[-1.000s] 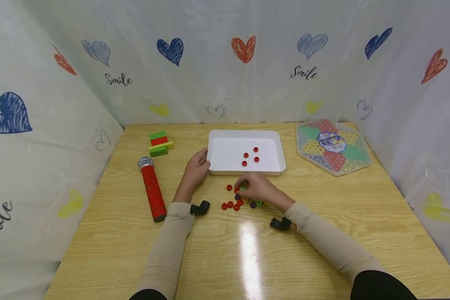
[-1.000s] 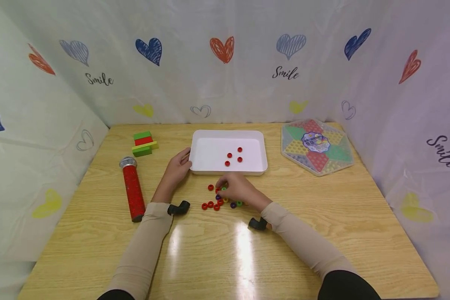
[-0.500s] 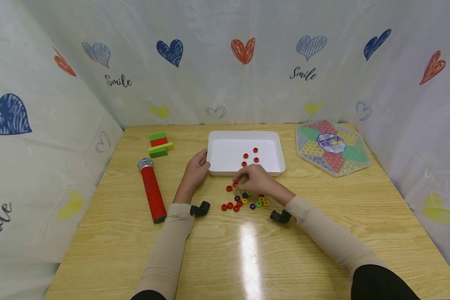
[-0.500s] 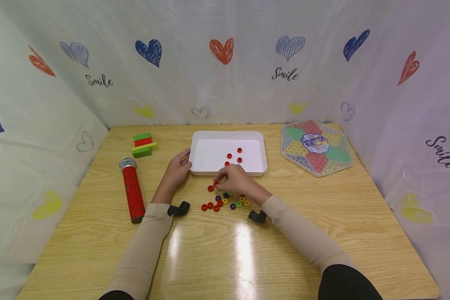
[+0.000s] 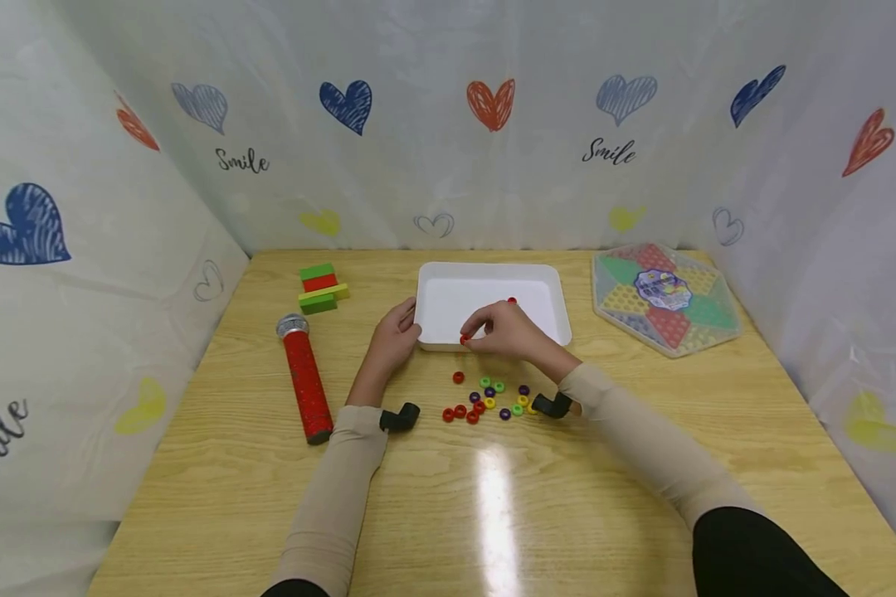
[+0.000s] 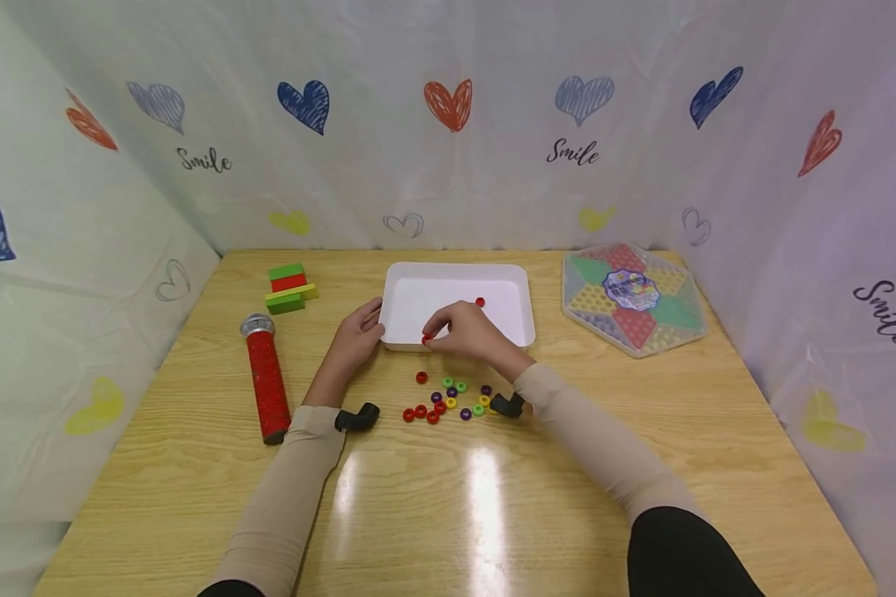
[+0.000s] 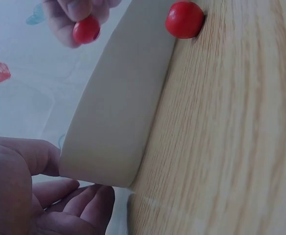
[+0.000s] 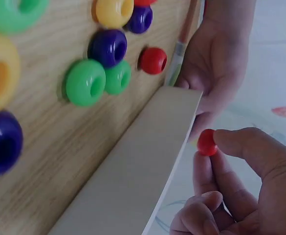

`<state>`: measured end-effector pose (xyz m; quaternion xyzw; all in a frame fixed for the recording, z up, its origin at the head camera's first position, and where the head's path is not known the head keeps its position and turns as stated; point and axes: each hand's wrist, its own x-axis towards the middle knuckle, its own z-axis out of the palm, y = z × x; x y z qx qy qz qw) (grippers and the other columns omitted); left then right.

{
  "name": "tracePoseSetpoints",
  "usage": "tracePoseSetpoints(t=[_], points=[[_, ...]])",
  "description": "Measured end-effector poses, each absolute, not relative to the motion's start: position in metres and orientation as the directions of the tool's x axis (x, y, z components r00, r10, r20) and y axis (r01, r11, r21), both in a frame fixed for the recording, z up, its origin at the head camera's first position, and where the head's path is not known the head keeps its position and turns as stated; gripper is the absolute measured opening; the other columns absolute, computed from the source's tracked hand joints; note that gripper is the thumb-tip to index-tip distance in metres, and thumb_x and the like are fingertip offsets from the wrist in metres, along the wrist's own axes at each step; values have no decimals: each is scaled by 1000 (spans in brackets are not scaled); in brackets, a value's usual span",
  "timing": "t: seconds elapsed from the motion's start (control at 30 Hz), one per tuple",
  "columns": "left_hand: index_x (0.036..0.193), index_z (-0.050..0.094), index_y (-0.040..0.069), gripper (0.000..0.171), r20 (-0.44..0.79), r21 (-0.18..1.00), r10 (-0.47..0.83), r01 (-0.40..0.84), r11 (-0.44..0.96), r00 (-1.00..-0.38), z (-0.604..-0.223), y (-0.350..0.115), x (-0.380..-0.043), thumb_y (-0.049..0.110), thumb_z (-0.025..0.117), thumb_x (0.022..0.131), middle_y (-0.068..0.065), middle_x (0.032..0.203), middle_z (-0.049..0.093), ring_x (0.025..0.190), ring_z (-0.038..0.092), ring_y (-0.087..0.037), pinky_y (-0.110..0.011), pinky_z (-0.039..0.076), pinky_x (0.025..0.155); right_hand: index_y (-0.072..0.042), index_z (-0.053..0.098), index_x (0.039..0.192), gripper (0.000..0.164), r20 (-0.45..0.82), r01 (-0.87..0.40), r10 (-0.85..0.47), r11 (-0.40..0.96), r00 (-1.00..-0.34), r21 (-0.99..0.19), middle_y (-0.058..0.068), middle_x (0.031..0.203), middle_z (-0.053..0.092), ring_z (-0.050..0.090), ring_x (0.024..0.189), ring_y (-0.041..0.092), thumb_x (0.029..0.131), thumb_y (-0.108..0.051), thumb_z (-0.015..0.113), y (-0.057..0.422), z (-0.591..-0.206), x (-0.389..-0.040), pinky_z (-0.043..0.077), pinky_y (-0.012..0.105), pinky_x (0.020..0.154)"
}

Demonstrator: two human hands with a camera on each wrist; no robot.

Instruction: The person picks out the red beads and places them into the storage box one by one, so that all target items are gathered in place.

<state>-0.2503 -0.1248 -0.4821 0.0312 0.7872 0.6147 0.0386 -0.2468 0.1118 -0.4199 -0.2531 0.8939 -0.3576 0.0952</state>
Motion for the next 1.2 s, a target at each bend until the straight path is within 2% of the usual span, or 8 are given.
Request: tracePoseSetpoints(t=[0.3,0.47,0.6,0.97,1.2], points=[[158,34,8,59,-30,972,104,-5,236,-994,-483,-126,-249,8,48,101,-11,162,38,148,41,-25,-38,41,118,-15,81,97,13,-10,-334,-474,635,-880,-696,-1,97,78,55,77,15,85,-19,79,106,-421,-270,45,27,68],[157,35,6,59,-18,975,111,7,223,-994,-483,-125,-249,8,48,100,-12,162,37,148,41,-25,-38,41,118,-13,80,100,16,-32,-293,-439,651,-898,-700,3,99,78,59,71,16,85,-19,79,106,-423,-280,50,26,64],[157,34,5,59,-17,975,107,8,223,-994,-482,-125,-249,7,48,100,-12,162,37,148,41,-26,-37,40,118,-12,80,102,17,-44,-274,-421,663,-906,-697,4,99,78,58,68,16,86,-19,79,106,-426,-288,49,26,60],[157,34,4,59,-20,974,107,5,229,-994,-482,-124,-249,6,47,100,-12,163,36,148,41,-25,-37,40,118,-9,80,101,18,-71,-230,-384,681,-921,-695,7,99,77,61,79,17,85,-17,79,100,-434,-305,48,23,60],[157,34,2,59,-14,973,105,10,230,-994,-483,-124,-250,5,47,100,-14,163,36,148,41,-26,-37,40,118,-9,80,102,20,-83,-204,-358,690,-930,-694,7,100,77,62,76,18,84,-18,79,94,-438,-309,48,24,55]])
